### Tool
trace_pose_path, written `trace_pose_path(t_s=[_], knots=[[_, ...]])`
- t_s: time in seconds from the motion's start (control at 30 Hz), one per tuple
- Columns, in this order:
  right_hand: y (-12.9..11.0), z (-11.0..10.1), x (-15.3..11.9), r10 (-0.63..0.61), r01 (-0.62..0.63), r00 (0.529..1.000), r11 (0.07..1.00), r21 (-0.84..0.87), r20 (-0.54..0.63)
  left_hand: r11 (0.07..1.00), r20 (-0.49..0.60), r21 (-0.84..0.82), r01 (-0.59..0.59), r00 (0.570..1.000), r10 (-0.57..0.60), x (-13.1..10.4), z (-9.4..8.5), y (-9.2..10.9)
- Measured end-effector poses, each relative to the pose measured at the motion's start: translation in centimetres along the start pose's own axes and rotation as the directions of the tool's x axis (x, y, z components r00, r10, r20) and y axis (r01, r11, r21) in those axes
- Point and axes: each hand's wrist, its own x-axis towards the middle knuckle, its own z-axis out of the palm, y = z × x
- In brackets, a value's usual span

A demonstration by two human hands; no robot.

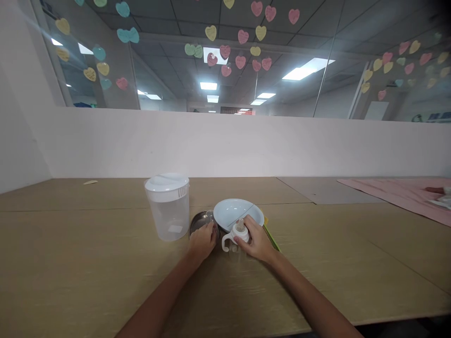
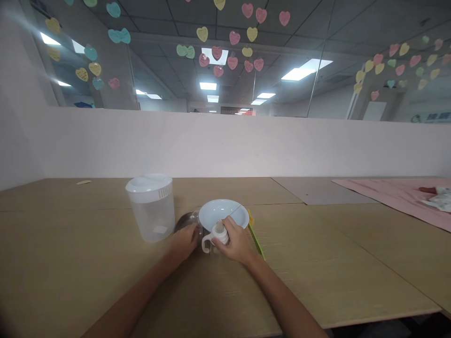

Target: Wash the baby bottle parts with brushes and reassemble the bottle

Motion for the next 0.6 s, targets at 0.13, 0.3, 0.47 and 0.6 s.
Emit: trace_pose_path(t_s=[0.13,0.3,0.47,0.6], knots=[[0.1,0.0,0.0,-0.012,0.012,1.000,1.000,-0.006,0.002,0.988,0.034,0.136,-0.067,0.997,0.063,0.3,-0.3,-0.1],[0.2,0.0,0.0,-0.027,0.027,1.000,0.999,-0.019,-0.006,0.957,0.119,0.145,-0.253,0.964,0.237,0.7,-0.6,-1.0],[0.1,0.0,0.0,-0.025,0.024,1.000,0.999,-0.023,-0.014,0.948,0.030,0.248,-0.199,0.980,0.198,0.7,-0.9,-0.5],[0.0,-0.2,0.0,-0.029,0.028,1.000,0.999,-0.028,-0.012,0.946,-0.074,0.322,-0.049,0.994,0.076,0.8,-1.0,-0.1]])
